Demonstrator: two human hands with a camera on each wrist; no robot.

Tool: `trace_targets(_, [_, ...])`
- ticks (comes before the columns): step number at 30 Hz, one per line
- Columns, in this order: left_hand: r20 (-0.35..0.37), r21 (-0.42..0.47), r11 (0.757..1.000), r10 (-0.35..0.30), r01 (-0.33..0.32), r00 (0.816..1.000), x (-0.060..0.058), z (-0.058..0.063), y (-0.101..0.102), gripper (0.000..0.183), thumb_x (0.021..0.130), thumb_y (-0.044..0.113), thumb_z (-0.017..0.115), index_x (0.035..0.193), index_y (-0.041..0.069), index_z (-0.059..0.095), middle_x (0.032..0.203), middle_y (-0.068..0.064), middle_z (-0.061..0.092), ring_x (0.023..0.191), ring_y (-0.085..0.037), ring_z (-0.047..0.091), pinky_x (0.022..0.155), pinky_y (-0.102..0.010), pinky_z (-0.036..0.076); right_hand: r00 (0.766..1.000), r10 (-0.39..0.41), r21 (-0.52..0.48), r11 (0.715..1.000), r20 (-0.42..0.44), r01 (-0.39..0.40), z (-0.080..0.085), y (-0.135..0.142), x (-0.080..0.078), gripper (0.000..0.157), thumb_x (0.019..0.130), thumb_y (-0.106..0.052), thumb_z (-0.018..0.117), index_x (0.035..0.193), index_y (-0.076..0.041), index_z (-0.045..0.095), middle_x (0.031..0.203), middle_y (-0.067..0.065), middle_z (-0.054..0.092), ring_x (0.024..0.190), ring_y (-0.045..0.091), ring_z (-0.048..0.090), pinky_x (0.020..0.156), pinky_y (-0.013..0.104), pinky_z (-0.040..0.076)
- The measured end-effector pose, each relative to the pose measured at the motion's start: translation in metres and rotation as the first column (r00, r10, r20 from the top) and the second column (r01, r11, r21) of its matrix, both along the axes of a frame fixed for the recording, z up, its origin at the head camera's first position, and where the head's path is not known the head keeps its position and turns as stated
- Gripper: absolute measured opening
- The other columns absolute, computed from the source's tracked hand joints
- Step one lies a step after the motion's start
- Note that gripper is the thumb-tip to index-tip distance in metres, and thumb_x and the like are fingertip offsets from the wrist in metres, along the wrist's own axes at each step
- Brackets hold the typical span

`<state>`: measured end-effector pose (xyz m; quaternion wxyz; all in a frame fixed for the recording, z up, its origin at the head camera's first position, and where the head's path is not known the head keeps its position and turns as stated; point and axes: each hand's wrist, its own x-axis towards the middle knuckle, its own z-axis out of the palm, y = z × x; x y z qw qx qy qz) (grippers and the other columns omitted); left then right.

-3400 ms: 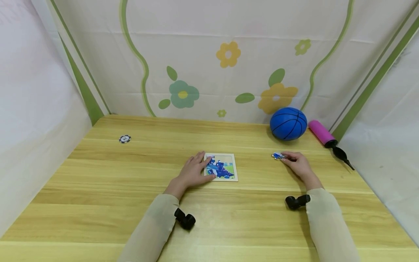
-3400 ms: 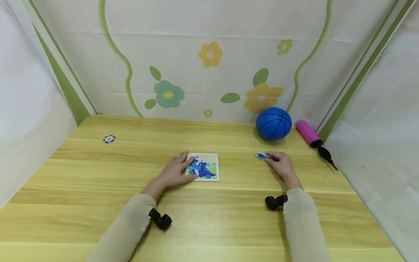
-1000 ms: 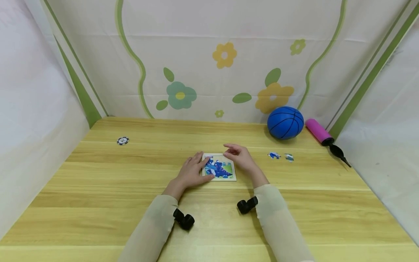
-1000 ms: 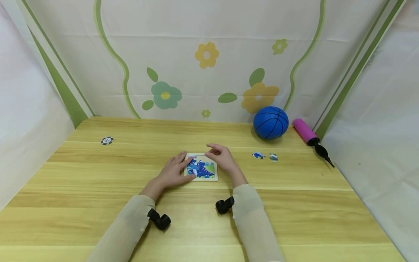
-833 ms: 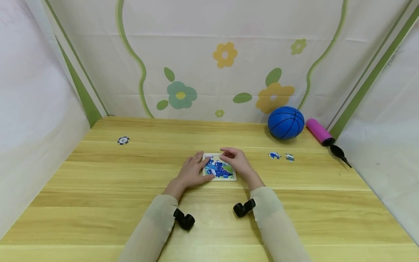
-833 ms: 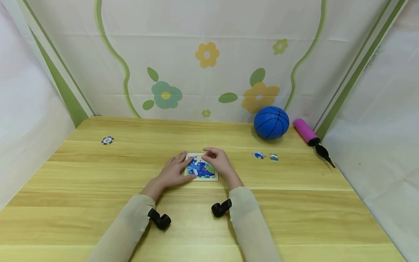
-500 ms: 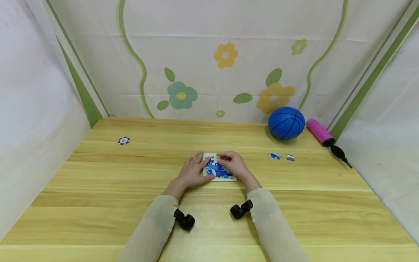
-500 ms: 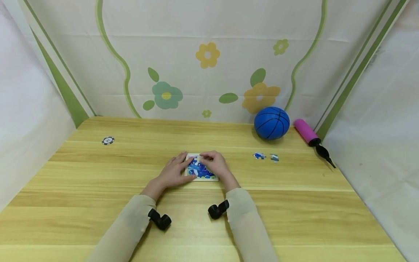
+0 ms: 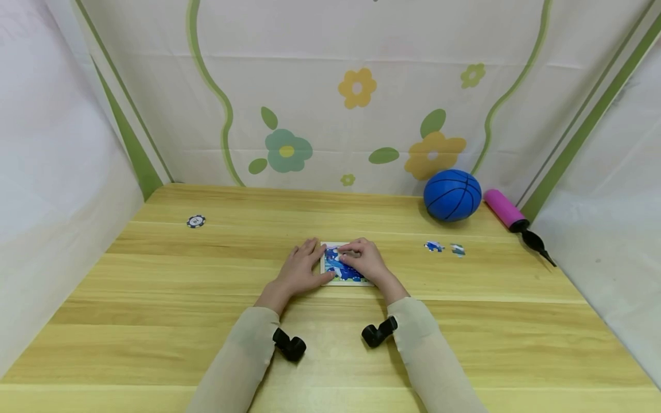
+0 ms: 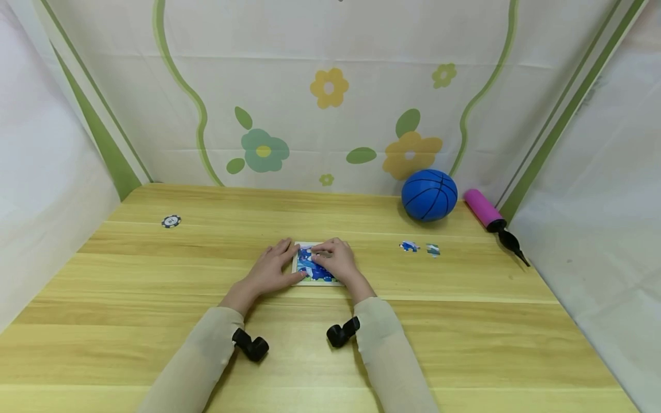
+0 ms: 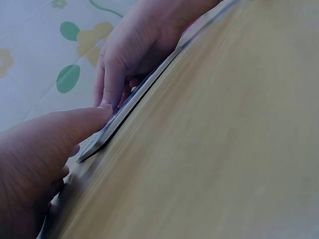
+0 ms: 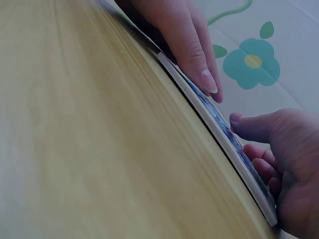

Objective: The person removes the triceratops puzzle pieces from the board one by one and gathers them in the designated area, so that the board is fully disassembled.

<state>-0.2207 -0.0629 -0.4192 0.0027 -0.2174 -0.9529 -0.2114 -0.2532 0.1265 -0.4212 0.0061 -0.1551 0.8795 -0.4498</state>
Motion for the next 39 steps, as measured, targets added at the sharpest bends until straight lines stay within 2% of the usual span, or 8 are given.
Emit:
trace_targets(8, [0.012, -0.024, 1.000, 0.010, -0.010, 1.000, -0.001, 0.001, -0.003, 0.074, 0.079, 0.056, 0.046, 0.134, 0.010, 0.032, 0.140, -0.013, 0.017, 0.128, -0.024, 0.009, 0.101, -0.041, 0.007, 0.999, -0.040, 0.109, 0.993, -0.026, 0.043, 0.002, -0.004, 0.003, 0.018, 0.077, -0.022, 0.066, 0.094, -0.017, 0.069, 0.093, -0.001, 0.050, 0.090, 0.019, 0.041, 0.075, 0.036, 0.033])
trace_targets(16, [0.009, -0.037, 0.999, 0.000, 0.000, 1.000, 0.000, 0.001, -0.003, 0.073, 0.079, 0.056, 0.045, 0.135, 0.011, 0.030, 0.140, -0.013, 0.017, 0.128, -0.025, 0.009, 0.101, -0.041, 0.007, 0.996, -0.073, 0.196, 0.977, -0.046, 0.080, 0.006, -0.011, 0.005, 0.015, 0.077, -0.021, 0.065, 0.091, -0.017, 0.068, 0.095, 0.000, 0.052, 0.094, 0.021, 0.042, 0.081, 0.041, 0.028])
trace_targets(24, [0.023, -0.043, 0.999, -0.002, 0.003, 1.000, -0.001, 0.002, -0.003, 0.073, 0.079, 0.057, 0.044, 0.135, 0.012, 0.029, 0.140, -0.013, 0.016, 0.128, -0.024, 0.008, 0.101, -0.041, 0.006, 0.994, -0.105, 0.210, 0.972, -0.025, 0.108, 0.008, -0.018, 0.005, 0.009, 0.078, -0.021, 0.064, 0.084, -0.015, 0.065, 0.094, 0.000, 0.052, 0.092, 0.020, 0.042, 0.082, 0.042, 0.022])
trace_targets(33, [0.009, -0.024, 1.000, -0.002, 0.002, 1.000, -0.002, 0.001, -0.004, 0.074, 0.079, 0.057, 0.045, 0.135, 0.011, 0.031, 0.140, -0.014, 0.017, 0.128, -0.024, 0.009, 0.101, -0.042, 0.007, 0.993, -0.106, 0.218, 0.969, -0.050, 0.115, 0.007, -0.021, 0.004, 0.008, 0.078, -0.021, 0.064, 0.082, -0.015, 0.063, 0.090, -0.001, 0.052, 0.090, 0.020, 0.043, 0.080, 0.041, 0.021])
trace_targets(39, [0.009, -0.027, 1.000, -0.001, 0.002, 1.000, -0.001, 0.001, -0.004, 0.074, 0.079, 0.057, 0.045, 0.135, 0.011, 0.031, 0.140, -0.014, 0.017, 0.128, -0.024, 0.009, 0.101, -0.042, 0.007, 0.994, -0.102, 0.181, 0.977, -0.048, 0.109, 0.008, -0.022, 0.002, 0.007, 0.077, -0.018, 0.065, 0.081, -0.014, 0.062, 0.083, -0.004, 0.056, 0.082, 0.017, 0.047, 0.078, 0.040, 0.022])
